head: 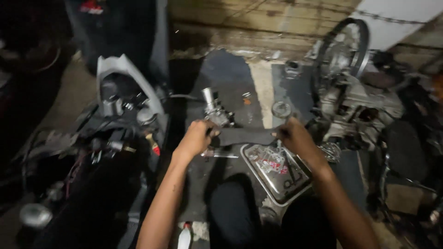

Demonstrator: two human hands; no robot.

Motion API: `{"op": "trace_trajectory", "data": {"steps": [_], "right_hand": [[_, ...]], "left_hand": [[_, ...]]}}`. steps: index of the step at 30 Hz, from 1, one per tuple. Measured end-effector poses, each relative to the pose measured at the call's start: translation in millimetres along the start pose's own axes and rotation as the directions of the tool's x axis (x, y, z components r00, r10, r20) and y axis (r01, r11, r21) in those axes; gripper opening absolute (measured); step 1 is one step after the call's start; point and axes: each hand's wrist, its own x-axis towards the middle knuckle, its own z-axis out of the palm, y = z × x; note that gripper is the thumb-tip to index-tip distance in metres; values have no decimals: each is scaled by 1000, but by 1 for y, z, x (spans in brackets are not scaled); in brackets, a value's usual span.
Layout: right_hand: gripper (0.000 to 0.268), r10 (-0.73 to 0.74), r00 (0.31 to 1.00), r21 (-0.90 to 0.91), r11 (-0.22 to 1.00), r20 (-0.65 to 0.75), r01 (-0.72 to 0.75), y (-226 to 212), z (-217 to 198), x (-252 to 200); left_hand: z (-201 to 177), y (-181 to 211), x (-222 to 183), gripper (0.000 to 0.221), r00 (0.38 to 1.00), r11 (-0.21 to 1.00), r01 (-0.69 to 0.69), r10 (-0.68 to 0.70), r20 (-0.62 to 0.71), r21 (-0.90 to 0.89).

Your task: Cleaning and inspecting motorcycle engine components including the carburetor and intake manifold.

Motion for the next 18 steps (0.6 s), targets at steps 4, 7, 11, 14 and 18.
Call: {"op": "trace_trajectory", "data": {"steps": [4,7,11,14,18], "right_hand": [[22,-125,992,126,984,-1,124,41,40,33],[13,-291,950,552,777,-113,304,38,53,47],[21,-63,987,624,780,150,-45,0,51,65],[25,-27,967,649,746,253,-149,6,90,98],[46,46,924,649,698,378,-301,-36,111,119]], "left_hand": [[-15,-20,-12,32,994,993,74,-81,-70,-89],[-11,-49,-23,32,979,915,104,-163,-122,-391],[1,-87,-26,17,934,811,105,-278,-222,-575],[5,-101,-37,17,889,746,122,-376,-262,-655],[12,-127,-47,22,803,677,152,-510,-310,-720]]}}
